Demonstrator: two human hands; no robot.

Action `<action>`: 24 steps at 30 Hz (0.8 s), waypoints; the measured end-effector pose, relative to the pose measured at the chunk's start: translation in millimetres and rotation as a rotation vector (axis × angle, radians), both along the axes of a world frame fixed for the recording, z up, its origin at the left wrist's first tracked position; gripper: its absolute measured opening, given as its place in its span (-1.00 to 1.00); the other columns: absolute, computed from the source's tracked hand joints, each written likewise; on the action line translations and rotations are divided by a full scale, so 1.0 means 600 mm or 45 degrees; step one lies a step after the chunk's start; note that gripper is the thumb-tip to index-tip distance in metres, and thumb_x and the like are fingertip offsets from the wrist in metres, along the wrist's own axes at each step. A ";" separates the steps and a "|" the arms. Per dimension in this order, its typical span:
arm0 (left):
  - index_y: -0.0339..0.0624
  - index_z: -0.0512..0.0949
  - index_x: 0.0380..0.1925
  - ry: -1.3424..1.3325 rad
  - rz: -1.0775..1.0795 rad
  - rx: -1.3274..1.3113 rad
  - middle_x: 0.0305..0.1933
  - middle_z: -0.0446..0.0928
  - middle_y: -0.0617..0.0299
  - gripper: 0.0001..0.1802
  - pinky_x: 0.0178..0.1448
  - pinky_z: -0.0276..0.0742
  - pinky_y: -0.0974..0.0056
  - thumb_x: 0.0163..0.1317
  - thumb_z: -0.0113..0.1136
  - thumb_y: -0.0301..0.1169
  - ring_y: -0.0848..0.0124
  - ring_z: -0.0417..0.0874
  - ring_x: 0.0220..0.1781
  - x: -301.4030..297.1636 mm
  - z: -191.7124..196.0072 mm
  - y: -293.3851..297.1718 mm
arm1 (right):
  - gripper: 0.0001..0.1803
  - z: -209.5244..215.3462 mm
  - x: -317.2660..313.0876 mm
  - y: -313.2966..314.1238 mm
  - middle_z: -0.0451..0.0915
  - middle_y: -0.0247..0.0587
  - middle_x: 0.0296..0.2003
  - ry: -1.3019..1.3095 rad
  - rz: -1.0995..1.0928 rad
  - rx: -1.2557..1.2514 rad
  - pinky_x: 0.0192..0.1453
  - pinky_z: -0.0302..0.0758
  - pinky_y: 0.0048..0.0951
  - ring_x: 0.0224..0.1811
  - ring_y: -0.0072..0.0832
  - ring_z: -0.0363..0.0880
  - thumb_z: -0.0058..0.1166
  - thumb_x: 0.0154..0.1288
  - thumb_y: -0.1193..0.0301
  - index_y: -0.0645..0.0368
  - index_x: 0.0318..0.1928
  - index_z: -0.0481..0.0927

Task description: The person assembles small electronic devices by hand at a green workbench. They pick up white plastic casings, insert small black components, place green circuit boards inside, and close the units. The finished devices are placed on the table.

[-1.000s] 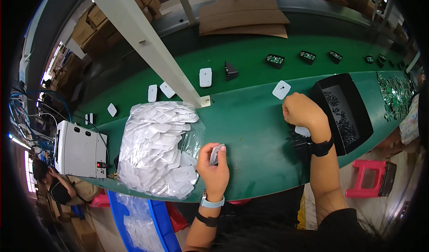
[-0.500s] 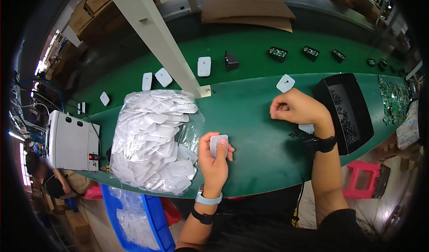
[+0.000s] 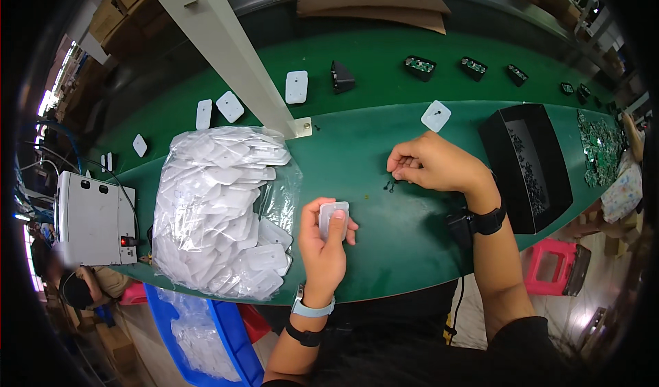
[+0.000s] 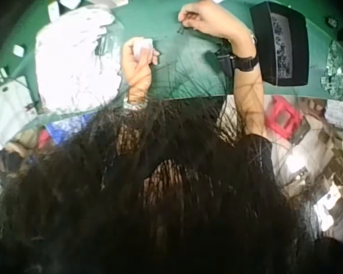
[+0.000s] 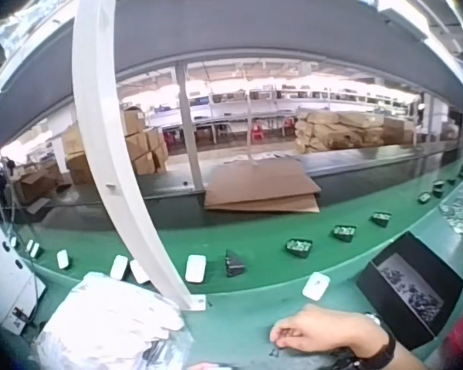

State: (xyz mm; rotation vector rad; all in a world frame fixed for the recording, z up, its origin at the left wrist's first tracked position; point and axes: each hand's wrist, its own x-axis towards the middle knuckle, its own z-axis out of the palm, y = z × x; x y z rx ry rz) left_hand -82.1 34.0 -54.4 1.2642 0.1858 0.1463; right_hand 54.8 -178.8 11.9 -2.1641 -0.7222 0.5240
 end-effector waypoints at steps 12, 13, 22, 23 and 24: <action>-0.20 0.37 0.04 0.034 0.002 -0.106 -0.33 0.60 0.05 -0.81 -0.29 0.49 0.31 0.49 -0.01 -0.45 0.38 0.55 -0.44 0.000 -0.001 0.003 | -0.93 -0.014 -0.019 0.014 0.59 -0.11 -0.46 -0.480 0.166 -0.106 -0.26 0.55 -0.18 -0.35 -0.11 0.60 0.19 0.05 0.51 0.27 -0.45 0.65; -0.21 0.36 0.05 0.039 0.000 -0.115 -0.33 0.60 0.04 -0.80 -0.28 0.49 0.30 0.48 -0.02 -0.47 0.37 0.55 -0.43 0.000 0.001 0.004 | -0.94 -0.019 -0.018 0.017 0.60 -0.12 -0.46 -0.517 0.190 -0.114 -0.26 0.55 -0.16 -0.34 -0.11 0.61 0.19 0.05 0.52 0.26 -0.48 0.64; -0.24 0.36 0.05 0.012 -0.021 -0.169 -0.29 0.61 0.00 -0.75 -0.23 0.55 0.25 0.39 -0.05 -0.55 0.32 0.57 -0.39 0.000 -0.007 0.005 | -0.92 -0.034 -0.027 0.029 0.58 -0.15 -0.43 -0.581 0.282 -0.069 -0.13 0.54 -0.17 -0.27 -0.13 0.60 0.19 0.09 0.53 0.24 -0.36 0.63; -0.24 0.36 0.05 0.009 -0.019 -0.161 -0.29 0.61 0.00 -0.75 -0.22 0.55 0.24 0.39 -0.05 -0.55 0.32 0.58 -0.39 0.001 -0.006 0.005 | -0.92 -0.034 -0.027 0.030 0.58 -0.15 -0.42 -0.584 0.293 -0.092 -0.13 0.54 -0.16 -0.26 -0.13 0.61 0.19 0.09 0.53 0.24 -0.36 0.63; -0.25 0.36 0.05 0.008 -0.019 -0.155 -0.29 0.61 0.00 -0.75 -0.22 0.55 0.24 0.39 -0.05 -0.55 0.32 0.58 -0.39 0.002 -0.006 0.004 | -0.92 -0.034 -0.028 0.030 0.59 -0.14 -0.42 -0.584 0.303 -0.119 -0.12 0.55 -0.16 -0.26 -0.12 0.61 0.18 0.09 0.53 0.24 -0.36 0.63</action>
